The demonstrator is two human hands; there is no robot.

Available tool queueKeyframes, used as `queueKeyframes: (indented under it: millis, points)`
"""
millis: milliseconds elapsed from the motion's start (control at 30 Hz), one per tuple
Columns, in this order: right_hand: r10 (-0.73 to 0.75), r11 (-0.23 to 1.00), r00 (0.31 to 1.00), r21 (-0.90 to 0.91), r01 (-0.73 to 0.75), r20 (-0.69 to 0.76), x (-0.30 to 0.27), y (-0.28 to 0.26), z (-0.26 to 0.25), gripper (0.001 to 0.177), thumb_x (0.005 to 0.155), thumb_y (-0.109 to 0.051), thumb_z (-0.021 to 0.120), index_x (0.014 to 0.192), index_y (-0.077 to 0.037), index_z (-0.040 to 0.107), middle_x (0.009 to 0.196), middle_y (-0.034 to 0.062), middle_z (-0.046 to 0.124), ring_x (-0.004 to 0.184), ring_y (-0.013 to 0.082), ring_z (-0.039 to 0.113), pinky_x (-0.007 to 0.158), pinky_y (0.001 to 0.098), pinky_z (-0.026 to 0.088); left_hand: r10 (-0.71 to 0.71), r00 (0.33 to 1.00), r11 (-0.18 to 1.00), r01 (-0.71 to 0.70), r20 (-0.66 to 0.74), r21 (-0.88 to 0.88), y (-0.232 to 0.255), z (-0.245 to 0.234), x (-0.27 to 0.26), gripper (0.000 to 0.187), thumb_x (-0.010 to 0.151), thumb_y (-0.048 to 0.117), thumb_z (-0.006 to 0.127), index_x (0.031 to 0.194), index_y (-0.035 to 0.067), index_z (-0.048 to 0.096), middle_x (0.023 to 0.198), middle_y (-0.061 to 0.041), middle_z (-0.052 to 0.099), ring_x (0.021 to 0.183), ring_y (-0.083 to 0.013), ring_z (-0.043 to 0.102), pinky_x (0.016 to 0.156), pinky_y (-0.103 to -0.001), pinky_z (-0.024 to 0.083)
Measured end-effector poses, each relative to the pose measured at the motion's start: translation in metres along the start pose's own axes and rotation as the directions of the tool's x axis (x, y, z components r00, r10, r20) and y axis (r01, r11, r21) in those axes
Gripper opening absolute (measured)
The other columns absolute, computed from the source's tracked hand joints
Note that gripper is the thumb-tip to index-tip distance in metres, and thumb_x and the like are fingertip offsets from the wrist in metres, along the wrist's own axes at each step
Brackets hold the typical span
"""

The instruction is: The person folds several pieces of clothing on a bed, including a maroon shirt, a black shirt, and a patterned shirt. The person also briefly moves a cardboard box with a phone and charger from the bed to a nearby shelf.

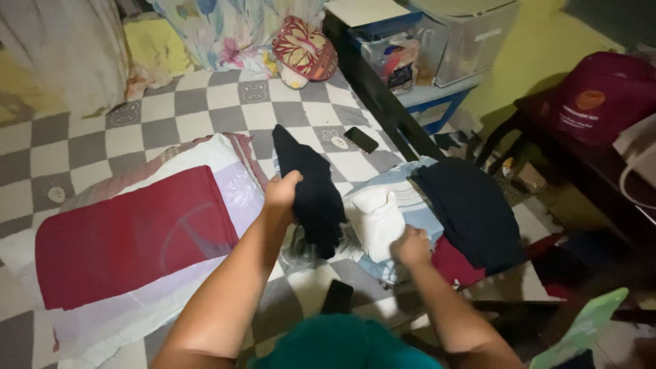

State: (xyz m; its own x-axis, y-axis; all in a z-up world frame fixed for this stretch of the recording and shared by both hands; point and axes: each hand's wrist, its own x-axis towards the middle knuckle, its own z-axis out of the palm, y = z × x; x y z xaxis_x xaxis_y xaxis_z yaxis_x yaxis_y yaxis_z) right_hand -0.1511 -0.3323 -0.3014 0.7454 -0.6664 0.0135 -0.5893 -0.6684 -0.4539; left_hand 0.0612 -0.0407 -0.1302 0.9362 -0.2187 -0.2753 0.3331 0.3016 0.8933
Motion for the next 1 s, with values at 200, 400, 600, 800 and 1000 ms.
queueKeyframes:
  millis: [200,400,600,800,1000]
  points:
    - [0.107,0.956,0.987,0.26,-0.135,0.121,0.043,0.022,0.033,0.091,0.072,-0.042,0.088,0.136,0.01,0.051,0.121,0.0318,0.064,0.116,0.0409,0.063,0.1,0.0435,0.05,-0.001,0.994,0.997,0.01,0.114,-0.082,0.019,0.02,-0.011,0.035,0.08,0.015,0.065,0.108,-0.006,0.065,0.086,-0.014,0.067,0.073,-0.0273,0.066,0.065,-0.042,0.056]
    - [-0.035,0.785,0.835,0.532,-0.317,0.549,0.061,-0.003,0.03,0.07,0.07,-0.032,0.083,0.123,0.013,0.071,0.11,0.0243,0.078,0.094,0.0295,0.073,0.083,0.0367,0.056,-0.01,0.998,0.985,0.022,-0.068,0.171,0.03,0.014,-0.005,0.036,0.08,0.022,0.066,0.105,-0.003,0.064,0.084,-0.014,0.065,0.071,-0.0267,0.063,0.06,-0.044,0.052]
    - [0.082,0.502,0.76,0.632,-0.59,0.645,0.073,-0.033,-0.033,0.065,0.07,-0.019,0.07,0.134,-0.015,0.057,0.098,0.0111,0.068,0.083,0.0271,0.067,0.061,0.0449,0.048,-0.096,0.975,0.985,0.122,-0.199,0.125,0.01,-0.015,0.017,0.035,0.081,0.022,0.068,0.101,-0.006,0.063,0.079,-0.017,0.063,0.062,-0.0304,0.062,0.054,-0.048,0.052]
    - [-0.209,0.096,0.85,0.875,-0.475,0.484,0.085,-0.06,-0.069,0.064,0.075,0.001,0.061,0.138,-0.006,0.053,0.116,0.0166,0.067,0.1,0.0325,0.071,0.085,0.0514,0.058,-0.08,0.982,0.946,0.129,-0.171,0.298,-0.011,-0.026,0.04,0.041,0.084,0.028,0.069,0.103,-0.009,0.067,0.085,-0.019,0.069,0.071,-0.0327,0.066,0.062,-0.05,0.053]
    - [-0.261,-0.535,0.898,0.721,-0.44,0.354,0.112,-0.075,-0.099,0.062,0.078,-0.006,0.059,0.138,0.005,0.053,0.125,0.0219,0.068,0.113,0.0371,0.071,0.098,0.0506,0.059,-0.202,0.978,0.979,0.204,-0.05,0.021,-0.012,0.01,0.01,0.04,0.079,0.025,0.066,0.108,-0.002,0.067,0.09,-0.019,0.07,0.075,-0.0349,0.068,0.068,-0.053,0.055]
